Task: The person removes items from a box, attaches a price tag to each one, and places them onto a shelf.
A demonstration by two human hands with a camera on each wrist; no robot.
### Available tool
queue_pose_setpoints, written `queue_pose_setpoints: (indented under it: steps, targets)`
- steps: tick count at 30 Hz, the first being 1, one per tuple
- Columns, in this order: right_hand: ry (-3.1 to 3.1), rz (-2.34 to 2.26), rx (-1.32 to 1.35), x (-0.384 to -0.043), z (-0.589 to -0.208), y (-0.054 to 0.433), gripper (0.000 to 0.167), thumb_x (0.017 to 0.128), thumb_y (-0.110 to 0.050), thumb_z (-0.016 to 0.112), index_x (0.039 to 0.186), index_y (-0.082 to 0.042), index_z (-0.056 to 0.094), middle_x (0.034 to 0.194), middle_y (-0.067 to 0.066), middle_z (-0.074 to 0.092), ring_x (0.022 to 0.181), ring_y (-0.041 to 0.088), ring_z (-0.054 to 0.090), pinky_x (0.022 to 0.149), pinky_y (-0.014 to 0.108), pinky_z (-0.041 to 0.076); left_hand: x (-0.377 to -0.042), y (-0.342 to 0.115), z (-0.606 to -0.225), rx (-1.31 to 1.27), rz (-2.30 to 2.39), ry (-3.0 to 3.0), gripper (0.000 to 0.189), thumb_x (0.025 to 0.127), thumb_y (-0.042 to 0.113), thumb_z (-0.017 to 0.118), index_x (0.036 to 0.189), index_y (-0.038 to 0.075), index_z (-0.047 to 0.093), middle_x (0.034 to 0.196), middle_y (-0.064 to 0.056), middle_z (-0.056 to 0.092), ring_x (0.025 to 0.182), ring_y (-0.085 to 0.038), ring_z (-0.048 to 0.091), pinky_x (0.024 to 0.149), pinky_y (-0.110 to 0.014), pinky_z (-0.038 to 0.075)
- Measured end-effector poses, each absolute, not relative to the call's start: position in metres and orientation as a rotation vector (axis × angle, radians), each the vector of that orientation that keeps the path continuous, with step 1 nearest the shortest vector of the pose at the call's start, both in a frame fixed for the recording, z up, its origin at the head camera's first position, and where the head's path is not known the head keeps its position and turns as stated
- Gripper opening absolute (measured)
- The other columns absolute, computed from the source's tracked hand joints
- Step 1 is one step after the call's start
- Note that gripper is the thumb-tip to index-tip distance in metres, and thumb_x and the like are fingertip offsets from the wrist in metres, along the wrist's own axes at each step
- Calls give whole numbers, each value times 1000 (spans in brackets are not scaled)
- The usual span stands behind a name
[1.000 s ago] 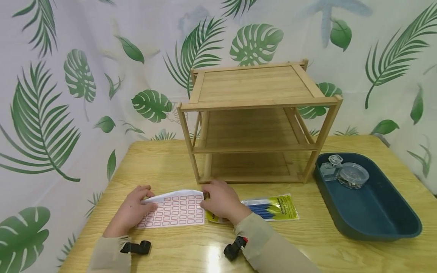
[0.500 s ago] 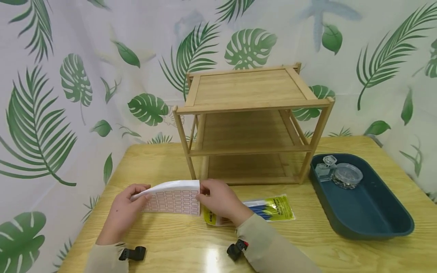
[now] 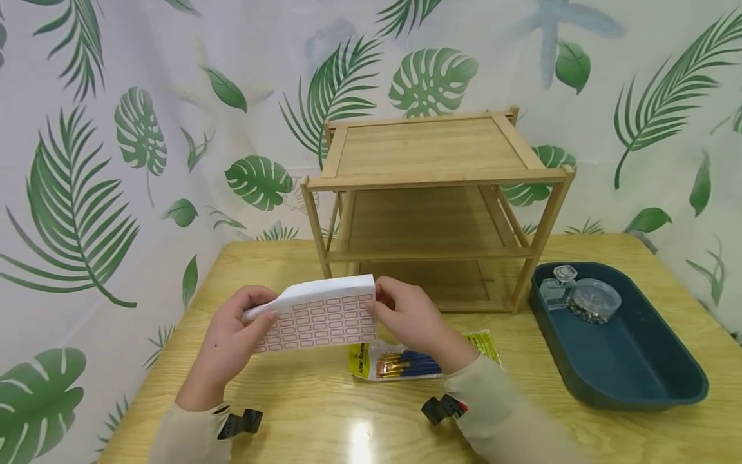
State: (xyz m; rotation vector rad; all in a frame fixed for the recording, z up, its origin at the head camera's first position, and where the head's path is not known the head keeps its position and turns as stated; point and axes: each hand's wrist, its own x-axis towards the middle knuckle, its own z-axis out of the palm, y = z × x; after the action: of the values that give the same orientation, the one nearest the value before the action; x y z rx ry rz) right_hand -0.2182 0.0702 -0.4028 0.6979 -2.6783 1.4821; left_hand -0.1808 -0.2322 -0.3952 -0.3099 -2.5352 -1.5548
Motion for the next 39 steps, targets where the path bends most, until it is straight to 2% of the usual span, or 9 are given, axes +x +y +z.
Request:
queue_pose_setpoints:
  steps: [8, 15, 22, 28, 35, 39]
  targets:
    - [-2702, 1489, 691, -215, -396, 106, 20, 103, -25, 62, 122, -19, 65, 107, -7, 70, 91, 15, 65, 80, 39, 53, -191, -204, -378, -443, -1569, -2531, 27, 100, 11, 65, 126, 13, 59, 115, -10, 63, 98, -27, 67, 76, -41, 58]
    - [-2667, 1496, 723, -212, -386, 142, 20, 103, -22, 61, 121, -13, 65, 109, -1, 70, 90, 20, 63, 80, 38, 53, -196, -175, -365, -536, -1590, -2519, 33, 96, 7, 68, 127, 11, 59, 113, -10, 63, 96, -27, 66, 75, -40, 59]
    - [-2686, 1532, 707, -204, -378, 178, 25, 104, -21, 60, 125, -8, 63, 113, 4, 69, 94, 19, 65, 83, 37, 56, -203, -148, -360, -651, -1591, -2514, 38, 93, 7, 71, 128, 14, 58, 114, -7, 61, 96, -25, 64, 78, -41, 57]
    - [-2694, 1513, 671, -201, -378, 201, 26, 105, -23, 59, 126, -9, 62, 113, 3, 70, 96, 20, 68, 82, 35, 57, -205, -127, -357, -686, -1734, -2480, 45, 94, 8, 71, 135, 14, 54, 119, -5, 59, 101, -26, 63, 79, -43, 57]
    - [-2665, 1482, 625, -199, -378, 210, 24, 105, -22, 57, 124, -8, 62, 110, 4, 70, 94, 21, 68, 83, 34, 57, -211, -114, -359, -645, -2132, -2276, 48, 96, 6, 67, 141, 11, 49, 125, -14, 57, 103, -33, 63, 78, -44, 58]
    - [-2626, 1465, 618, -195, -376, 209, 22, 105, -19, 57, 122, -5, 61, 107, 5, 70, 92, 18, 67, 81, 31, 57, -213, -113, -362, -588, -2247, -2222, 52, 100, 9, 63, 148, 19, 44, 125, -17, 57, 101, -33, 66, 77, -45, 58]
